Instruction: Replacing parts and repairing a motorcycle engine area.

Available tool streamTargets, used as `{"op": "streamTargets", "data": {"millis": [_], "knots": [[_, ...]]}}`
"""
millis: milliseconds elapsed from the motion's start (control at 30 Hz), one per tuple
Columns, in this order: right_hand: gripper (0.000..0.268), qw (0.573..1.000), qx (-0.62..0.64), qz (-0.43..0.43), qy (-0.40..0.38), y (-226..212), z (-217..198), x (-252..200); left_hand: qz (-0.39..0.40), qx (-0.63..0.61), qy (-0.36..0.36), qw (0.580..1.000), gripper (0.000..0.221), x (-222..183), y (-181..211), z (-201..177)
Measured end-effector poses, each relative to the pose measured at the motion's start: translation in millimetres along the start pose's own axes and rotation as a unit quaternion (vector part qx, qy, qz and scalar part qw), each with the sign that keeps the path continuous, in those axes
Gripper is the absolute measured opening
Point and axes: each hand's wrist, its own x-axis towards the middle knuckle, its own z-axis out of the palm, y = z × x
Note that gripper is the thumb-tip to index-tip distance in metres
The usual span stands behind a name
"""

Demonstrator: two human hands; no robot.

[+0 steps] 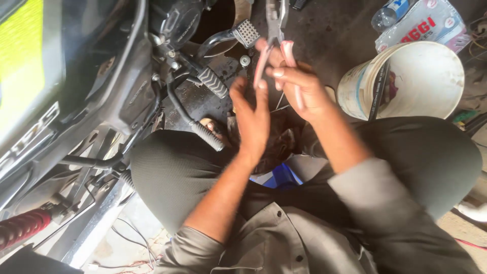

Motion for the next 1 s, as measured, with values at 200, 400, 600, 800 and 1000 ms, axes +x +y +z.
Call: {"op": "streamTargets", "data": {"millis": [200, 400, 600, 800, 1000], "knots": [[0.041, 0.974, -0.084, 0.199, 0.074, -60, 60, 9, -0.014, -0.225, -0.089, 0.970, 0.063, 8, 44, -11], [0.028, 0.945, -0.274, 0.177, 0.009, -1, 35, 68, -0.137, -0.263, -0.055, 0.953, 0.056, 17, 25, -5], [0.042, 0.811, -0.574, -0.075, 0.083, 43, 64, 100, -0.089, -0.259, -0.001, 0.962, 0.041, 30, -19, 0], [0.054, 0.749, -0.642, -0.133, 0.093, 56, 76, 112, -0.143, -0.295, -0.011, 0.945, 0.039, 35, -10, -2], [0.061, 0.697, -0.713, 0.044, 0.063, 33, 111, 103, -0.183, -0.429, 0.015, 0.885, 0.044, 35, 1, -8]]}}
